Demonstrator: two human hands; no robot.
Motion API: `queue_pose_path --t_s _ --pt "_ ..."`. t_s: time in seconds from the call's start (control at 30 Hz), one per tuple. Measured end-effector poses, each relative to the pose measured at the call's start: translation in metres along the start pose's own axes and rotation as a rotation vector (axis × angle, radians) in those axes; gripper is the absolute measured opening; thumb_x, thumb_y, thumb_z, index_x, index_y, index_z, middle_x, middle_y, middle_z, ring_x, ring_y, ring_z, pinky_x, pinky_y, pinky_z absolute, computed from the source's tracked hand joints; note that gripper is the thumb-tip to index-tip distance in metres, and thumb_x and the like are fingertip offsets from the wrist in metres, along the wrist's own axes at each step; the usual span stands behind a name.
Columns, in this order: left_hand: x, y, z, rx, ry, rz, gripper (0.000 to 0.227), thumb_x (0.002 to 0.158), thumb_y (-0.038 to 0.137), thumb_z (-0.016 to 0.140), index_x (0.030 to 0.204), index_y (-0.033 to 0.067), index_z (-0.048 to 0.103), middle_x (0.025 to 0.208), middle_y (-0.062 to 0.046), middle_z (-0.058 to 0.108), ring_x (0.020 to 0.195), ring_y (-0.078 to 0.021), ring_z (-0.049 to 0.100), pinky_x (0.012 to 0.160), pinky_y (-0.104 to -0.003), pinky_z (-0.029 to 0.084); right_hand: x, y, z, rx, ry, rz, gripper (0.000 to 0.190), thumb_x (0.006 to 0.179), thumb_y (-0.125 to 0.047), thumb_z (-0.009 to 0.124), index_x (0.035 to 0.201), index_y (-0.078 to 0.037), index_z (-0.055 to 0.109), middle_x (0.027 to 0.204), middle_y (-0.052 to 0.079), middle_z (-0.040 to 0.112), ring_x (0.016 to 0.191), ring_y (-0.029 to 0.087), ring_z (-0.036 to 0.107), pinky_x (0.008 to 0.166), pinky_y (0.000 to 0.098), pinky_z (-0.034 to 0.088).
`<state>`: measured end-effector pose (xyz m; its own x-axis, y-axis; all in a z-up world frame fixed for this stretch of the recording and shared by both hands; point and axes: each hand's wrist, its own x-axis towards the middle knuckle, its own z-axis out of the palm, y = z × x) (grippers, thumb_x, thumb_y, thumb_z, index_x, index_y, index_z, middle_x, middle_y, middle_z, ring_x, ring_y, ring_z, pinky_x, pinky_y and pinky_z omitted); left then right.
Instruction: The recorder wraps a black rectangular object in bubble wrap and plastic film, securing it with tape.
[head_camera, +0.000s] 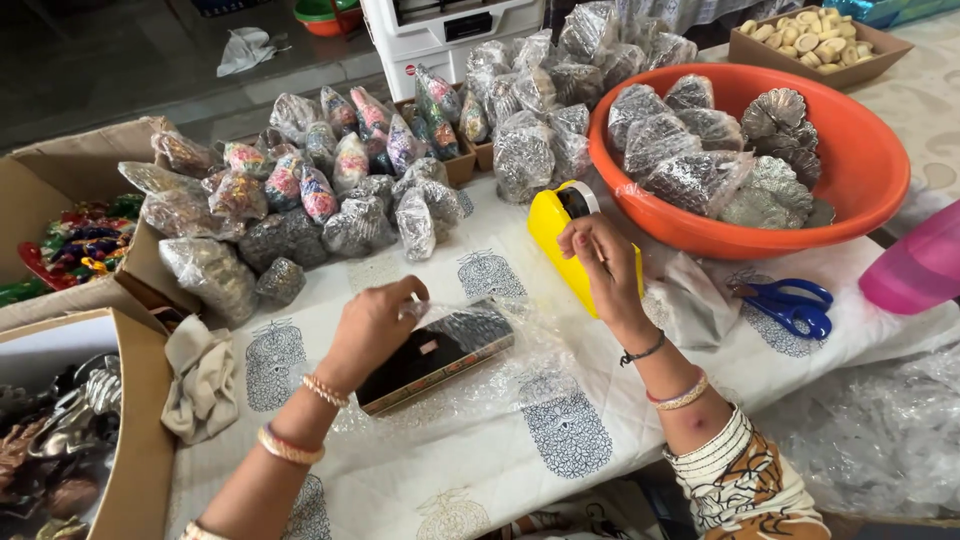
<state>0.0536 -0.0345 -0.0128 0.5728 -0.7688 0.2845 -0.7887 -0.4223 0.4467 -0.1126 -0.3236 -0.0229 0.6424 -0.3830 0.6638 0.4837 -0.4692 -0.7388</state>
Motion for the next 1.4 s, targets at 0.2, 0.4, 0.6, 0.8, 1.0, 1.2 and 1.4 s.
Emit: queue_pose_path --t_s 0.2,0.4,0.6,0.8,1.0,1.2,1.4 --pt "0.028 0.003 -0.013 -0.015 0.025 -0.061 0.026 0.086 0.035 0.075 0.097 0.0113 0.073 0.076 -0.011 0.076 0.071 -0.0242 0.074 0.064 -0.039 0.056 0.004 0.008 -0.003 -0.068 -0.453 0.078 0.031 0.103 -0.034 0.062 0.113 -0.005 0.062 0.105 0.004 0.065 0.095 0.015 0.063 0.086 0.0289 0.052" --pt "0.042 -0.003 -0.001 0.044 0.010 -0.210 0.032 0.094 0.043 0.070 0.098 0.0108 0.072 0.072 -0.015 0.071 0.066 -0.0327 0.068 0.064 -0.045 0.052 0.008 -0.033 0.015 -0.263 -0.579 -0.231 0.068 0.077 -0.037 0.082 0.130 -0.006 0.054 0.118 0.016 0.059 0.104 0.029 0.060 0.086 0.0376 0.052" --pt "0.044 -0.007 0.001 0.239 0.414 0.091 0.030 0.084 0.027 0.076 0.087 0.0055 0.056 0.075 -0.009 0.067 0.068 -0.0309 0.066 0.053 -0.045 0.049 0.004 0.004 0.009 -0.337 -0.201 0.044 0.028 0.095 -0.018 0.071 0.118 -0.008 0.061 0.104 0.004 0.070 0.088 0.014 0.069 0.070 0.0289 0.057" --pt "0.032 -0.004 0.004 0.215 0.184 -0.088 0.027 0.098 0.032 0.071 0.088 0.0098 0.058 0.077 -0.002 0.068 0.058 -0.0205 0.064 0.050 -0.036 0.049 0.000 0.008 0.004 -0.216 -0.145 0.033 0.022 0.102 -0.020 0.066 0.090 -0.001 0.062 0.080 0.002 0.071 0.073 0.010 0.069 0.063 0.0246 0.055" --pt "-0.009 0.032 -0.004 0.166 -0.083 0.036 0.042 0.091 0.048 0.070 0.100 0.0070 0.065 0.089 -0.011 0.069 0.078 -0.0231 0.067 0.070 -0.038 0.057 0.003 -0.013 0.012 -0.371 -0.331 0.159 0.030 0.097 -0.028 0.065 0.084 -0.002 0.069 0.069 0.003 0.071 0.053 0.017 0.061 0.052 0.0313 0.047" --pt "-0.042 0.046 0.005 0.227 -0.259 0.036 0.096 0.078 0.058 0.078 0.147 0.0026 0.040 0.118 -0.017 0.059 0.109 -0.0310 0.056 0.096 -0.046 0.046 -0.003 0.001 0.018 -0.471 -0.564 0.100 0.020 0.093 -0.027 0.068 0.094 -0.008 0.061 0.090 0.001 0.072 0.075 0.022 0.072 0.067 0.0366 0.055" --pt "-0.044 0.033 0.022 0.282 -0.311 0.000 0.099 0.082 0.054 0.076 0.152 -0.0003 0.031 0.117 -0.015 0.059 0.110 -0.0283 0.057 0.101 -0.044 0.046 -0.007 0.010 0.018 -0.698 -0.756 0.098 0.034 0.081 -0.024 0.074 0.111 -0.014 0.064 0.109 0.006 0.059 0.103 0.027 0.063 0.082 0.0413 0.050"
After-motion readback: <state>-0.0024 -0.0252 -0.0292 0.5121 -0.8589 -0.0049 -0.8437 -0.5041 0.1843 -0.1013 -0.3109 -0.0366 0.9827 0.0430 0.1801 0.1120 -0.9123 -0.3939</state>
